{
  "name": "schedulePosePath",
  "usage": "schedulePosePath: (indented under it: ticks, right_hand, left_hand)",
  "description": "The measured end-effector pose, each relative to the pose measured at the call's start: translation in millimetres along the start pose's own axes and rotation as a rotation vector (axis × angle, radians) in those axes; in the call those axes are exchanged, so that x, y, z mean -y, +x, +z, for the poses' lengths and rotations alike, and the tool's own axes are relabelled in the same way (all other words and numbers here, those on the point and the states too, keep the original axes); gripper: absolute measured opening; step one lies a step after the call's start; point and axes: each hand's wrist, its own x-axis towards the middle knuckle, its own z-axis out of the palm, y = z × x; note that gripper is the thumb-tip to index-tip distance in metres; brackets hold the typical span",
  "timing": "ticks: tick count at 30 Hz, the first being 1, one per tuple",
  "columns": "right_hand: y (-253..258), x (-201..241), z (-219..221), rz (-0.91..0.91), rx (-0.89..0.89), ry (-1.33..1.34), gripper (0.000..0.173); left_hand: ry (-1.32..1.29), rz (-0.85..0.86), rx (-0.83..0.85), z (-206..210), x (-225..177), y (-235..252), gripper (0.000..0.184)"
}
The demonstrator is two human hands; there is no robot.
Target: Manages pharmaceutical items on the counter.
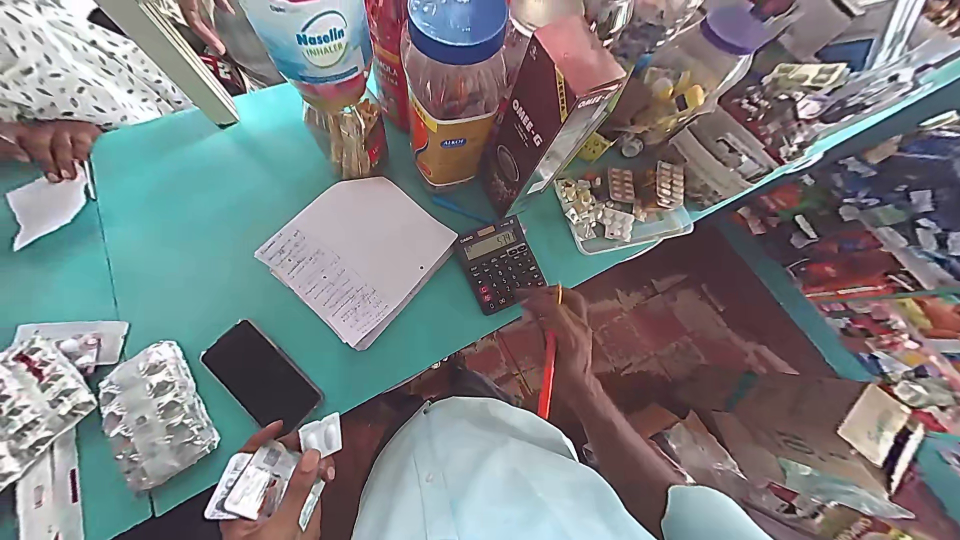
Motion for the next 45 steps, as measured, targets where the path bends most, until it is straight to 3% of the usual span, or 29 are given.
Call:
schedulePosePath:
  ticks: [2, 5, 9, 12, 16, 22, 24, 27, 30, 32, 37, 39, 45]
  right_hand:
    - [3.8, 32.9, 10.1, 0.054, 0.081, 0.376, 0.022]
    - [8.8, 93.5, 53.5, 0.201, 0.434, 1.018, 0.023]
    - [28.4, 137.9, 86.1, 0.221, 0.662, 1.240, 0.043]
    - [36.3, 157.5, 96.8, 0.299, 0.698, 1.236, 0.035]
    - [38.7, 164.3, 107.6, 0.341, 0.715, 1.234, 0.024]
    - [39.1, 174.3, 119.3, 0.223, 0.724, 1.183, 0.026]
    - [34.7, 177.3, 124.2, 0.054, 0.619, 1.164, 0.021]
    - [27.4, 176.1, 131.6, -0.366, 0.390, 1.047, 0.002]
    - [22.1, 179.4, 136.7, -0.525, 0.297, 1.018, 0.015]
    - [17.0, 182.3, 143.5, -0.427, 0.336, 1.119, 0.018]
    - [11.8, 188.5, 149.7, 0.017, 0.528, 1.390, 0.026]
    - [11.5, 190.6, 152.9, 0.113, 0.561, 1.479, 0.020]
    - [40.1, 216.4, 171.2, 0.181, 0.648, 1.214, 0.018]
  left_hand:
    - [0.119, 0.104, -0.012, 15.4, -0.1, 2.5, 0.057]
    - [0.374, 0.464, -0.081, 17.1, 2.4, 3.3, 0.052]
    - [0.666, 0.815, -0.118, 21.3, 14.7, 21.1, 0.035]
    - [0.799, 0.977, -0.080, 13.0, 21.7, 24.2, 0.029]
    - [0.501, 0.785, -0.177, 7.5, 18.7, 17.8, 0.042]
    - [0.123, 0.422, -0.219, -5.9, -1.4, 13.6, 0.049]
    - [0.121, 0.360, -0.237, -8.6, -4.8, 14.0, 0.052]
    - [-0.005, 0.261, -0.195, -13.2, -13.8, 13.4, 0.050]
    - [-0.095, 0.198, -0.226, -16.0, -20.0, 11.5, 0.049]
    - [-0.141, 0.189, -0.283, -17.5, -20.3, 12.7, 0.049]
    - [-0.241, 0.161, -0.348, -20.5, -15.2, 20.3, 0.050]
    - [-0.247, 0.178, -0.364, -22.5, -12.8, 23.8, 0.050]
    - [-0.162, 0.191, -0.381, -32.0, -14.5, 23.9, 0.048]
